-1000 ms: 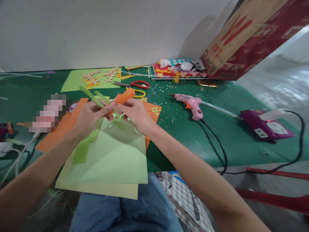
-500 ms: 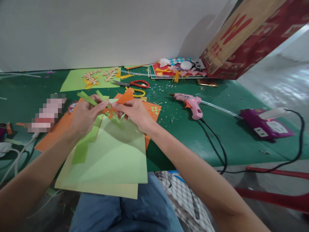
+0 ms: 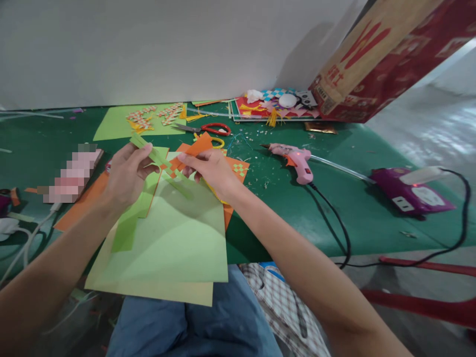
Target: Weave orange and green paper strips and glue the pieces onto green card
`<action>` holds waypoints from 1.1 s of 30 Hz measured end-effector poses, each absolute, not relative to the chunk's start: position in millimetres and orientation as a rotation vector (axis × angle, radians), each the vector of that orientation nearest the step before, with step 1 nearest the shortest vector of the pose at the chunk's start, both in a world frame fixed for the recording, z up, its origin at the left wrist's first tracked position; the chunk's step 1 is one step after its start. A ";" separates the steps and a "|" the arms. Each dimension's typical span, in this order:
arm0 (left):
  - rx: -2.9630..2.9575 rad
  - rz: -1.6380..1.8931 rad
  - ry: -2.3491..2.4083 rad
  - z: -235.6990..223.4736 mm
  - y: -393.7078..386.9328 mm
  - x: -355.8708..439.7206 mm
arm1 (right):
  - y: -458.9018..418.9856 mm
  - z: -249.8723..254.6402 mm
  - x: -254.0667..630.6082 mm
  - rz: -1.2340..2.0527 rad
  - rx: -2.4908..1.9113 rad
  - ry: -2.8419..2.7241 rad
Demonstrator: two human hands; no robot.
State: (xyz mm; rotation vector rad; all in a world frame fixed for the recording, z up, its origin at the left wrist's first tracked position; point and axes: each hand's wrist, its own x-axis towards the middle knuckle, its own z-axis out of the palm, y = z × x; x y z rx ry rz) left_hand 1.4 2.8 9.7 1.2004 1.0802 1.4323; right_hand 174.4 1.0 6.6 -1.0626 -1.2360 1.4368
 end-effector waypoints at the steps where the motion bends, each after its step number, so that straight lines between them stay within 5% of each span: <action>1: 1.198 1.434 1.082 10.1 3.0 1.3 | 1.3 6.0 174.4 1.435 -1.067 -1.238; 14: 1.372 0.962 1.102 9.7 -1.2 2.6 | 1.7 6.0 176.0 1.372 -1.065 -1.280; 33: 1.156 1.053 1.024 13.0 -0.4 2.2 | 1.1 5.9 176.4 1.181 -1.093 -1.578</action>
